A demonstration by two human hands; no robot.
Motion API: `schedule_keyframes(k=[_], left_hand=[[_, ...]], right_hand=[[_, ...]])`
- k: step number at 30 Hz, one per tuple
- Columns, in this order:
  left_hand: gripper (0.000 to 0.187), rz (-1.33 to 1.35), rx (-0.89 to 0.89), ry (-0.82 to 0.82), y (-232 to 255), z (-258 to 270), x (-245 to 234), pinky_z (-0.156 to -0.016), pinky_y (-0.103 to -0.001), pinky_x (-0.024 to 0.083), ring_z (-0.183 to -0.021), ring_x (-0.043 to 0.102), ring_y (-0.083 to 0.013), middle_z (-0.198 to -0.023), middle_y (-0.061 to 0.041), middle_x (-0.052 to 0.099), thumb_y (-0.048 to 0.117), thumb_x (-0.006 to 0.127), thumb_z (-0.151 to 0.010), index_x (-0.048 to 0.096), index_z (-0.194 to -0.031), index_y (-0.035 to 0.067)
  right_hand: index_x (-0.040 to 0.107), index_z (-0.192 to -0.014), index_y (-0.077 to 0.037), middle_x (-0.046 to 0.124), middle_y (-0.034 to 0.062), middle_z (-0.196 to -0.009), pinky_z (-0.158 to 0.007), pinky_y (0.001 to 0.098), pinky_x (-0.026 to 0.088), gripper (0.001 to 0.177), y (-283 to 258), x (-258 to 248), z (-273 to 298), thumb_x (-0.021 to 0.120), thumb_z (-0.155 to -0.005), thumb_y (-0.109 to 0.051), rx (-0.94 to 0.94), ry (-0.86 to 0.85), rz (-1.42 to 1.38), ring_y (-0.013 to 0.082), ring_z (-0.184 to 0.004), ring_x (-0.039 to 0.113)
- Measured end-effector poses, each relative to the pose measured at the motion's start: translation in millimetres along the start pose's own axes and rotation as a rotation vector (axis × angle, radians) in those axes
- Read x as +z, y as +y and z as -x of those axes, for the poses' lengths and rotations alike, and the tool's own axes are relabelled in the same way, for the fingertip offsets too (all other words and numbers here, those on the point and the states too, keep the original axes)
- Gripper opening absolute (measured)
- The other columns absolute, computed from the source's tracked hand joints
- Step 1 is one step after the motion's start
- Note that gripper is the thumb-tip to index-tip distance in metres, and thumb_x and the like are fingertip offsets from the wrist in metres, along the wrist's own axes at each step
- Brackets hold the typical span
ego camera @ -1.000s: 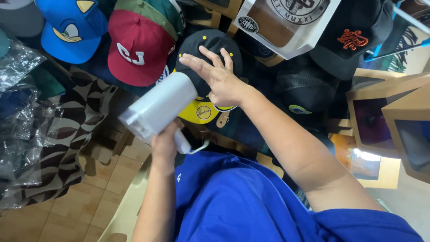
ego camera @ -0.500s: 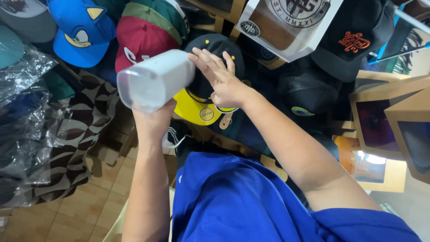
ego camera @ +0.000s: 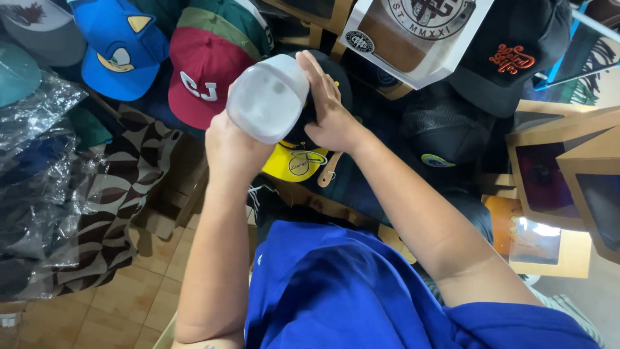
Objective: A person is cleaning and reshaping various baseball caps using a handheld steamer and a brush.
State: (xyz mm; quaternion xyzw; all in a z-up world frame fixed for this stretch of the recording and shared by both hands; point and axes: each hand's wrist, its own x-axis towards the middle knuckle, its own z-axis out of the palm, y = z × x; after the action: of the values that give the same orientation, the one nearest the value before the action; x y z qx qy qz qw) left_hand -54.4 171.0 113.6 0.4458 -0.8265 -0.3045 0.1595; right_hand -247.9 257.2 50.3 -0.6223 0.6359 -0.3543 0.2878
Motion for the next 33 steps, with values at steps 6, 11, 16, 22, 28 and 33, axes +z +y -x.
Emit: schedule_keyframes(k=[6,11,16,22,28,33], left_hand=[[0.055,0.128,0.164,0.213,-27,-15,14,-0.072,-0.042,0.058,-0.090,0.070,-0.0359,-0.106,-0.019,0.072,0.017,0.085,-0.076,0.063,-0.123,-0.003],[0.057,0.485,0.038,-0.052,-31,-10,28,-0.086,-0.039,0.056,-0.106,0.059,-0.0254,-0.113,-0.014,0.057,0.005,0.078,-0.074,0.052,-0.124,0.007],[0.052,0.534,-0.082,-0.004,-23,15,48,-0.089,-0.042,0.053,-0.103,0.062,-0.0258,-0.108,-0.015,0.061,0.006,0.076,-0.076,0.055,-0.124,0.003],[0.046,0.601,-0.252,0.090,-47,44,42,-0.094,-0.046,0.050,-0.098,0.065,-0.0264,-0.102,-0.016,0.066,0.007,0.073,-0.080,0.059,-0.122,-0.002],[0.042,0.655,-0.450,0.191,-70,77,44,-0.098,-0.049,0.046,-0.093,0.069,-0.0270,-0.095,-0.018,0.071,0.008,0.071,-0.084,0.063,-0.121,-0.008],[0.013,0.767,-0.475,0.113,-85,113,74,-0.089,-0.041,0.054,-0.082,0.074,-0.0217,-0.083,-0.015,0.076,0.010,0.077,-0.083,0.077,-0.092,0.000]], right_hand=[[-0.004,-0.163,-0.026,0.003,0.0204,-0.174,-0.128,0.0602,0.001,0.108,1,-2,-4,0.059,-0.081,0.007,0.011,-0.014,0.048,0.0442,-0.162,0.003],[-0.003,-0.161,-0.028,0.006,0.0192,-0.172,-0.126,0.0629,0.007,0.107,-2,-5,-4,0.060,-0.082,0.006,0.033,-0.027,0.013,0.0466,-0.158,0.009],[-0.002,-0.163,-0.023,0.005,0.0204,-0.174,-0.127,0.0613,-0.002,0.106,-3,-4,-5,0.054,-0.078,0.007,0.036,-0.042,0.017,0.0431,-0.161,-0.003],[0.000,-0.163,-0.024,0.006,0.0170,-0.174,-0.128,0.0582,-0.005,0.103,-2,-1,-7,0.051,-0.077,0.001,0.035,-0.041,0.066,0.0390,-0.162,-0.001],[0.008,-0.168,-0.030,0.006,0.0048,-0.174,-0.128,0.0550,0.000,0.111,2,2,-11,0.054,-0.071,-0.001,0.111,-0.036,0.051,0.0339,-0.161,0.000],[0.006,-0.168,-0.033,0.005,0.0026,-0.174,-0.128,0.0536,-0.001,0.111,0,0,-11,0.053,-0.072,-0.004,0.136,-0.081,0.109,0.0303,-0.161,-0.002]])
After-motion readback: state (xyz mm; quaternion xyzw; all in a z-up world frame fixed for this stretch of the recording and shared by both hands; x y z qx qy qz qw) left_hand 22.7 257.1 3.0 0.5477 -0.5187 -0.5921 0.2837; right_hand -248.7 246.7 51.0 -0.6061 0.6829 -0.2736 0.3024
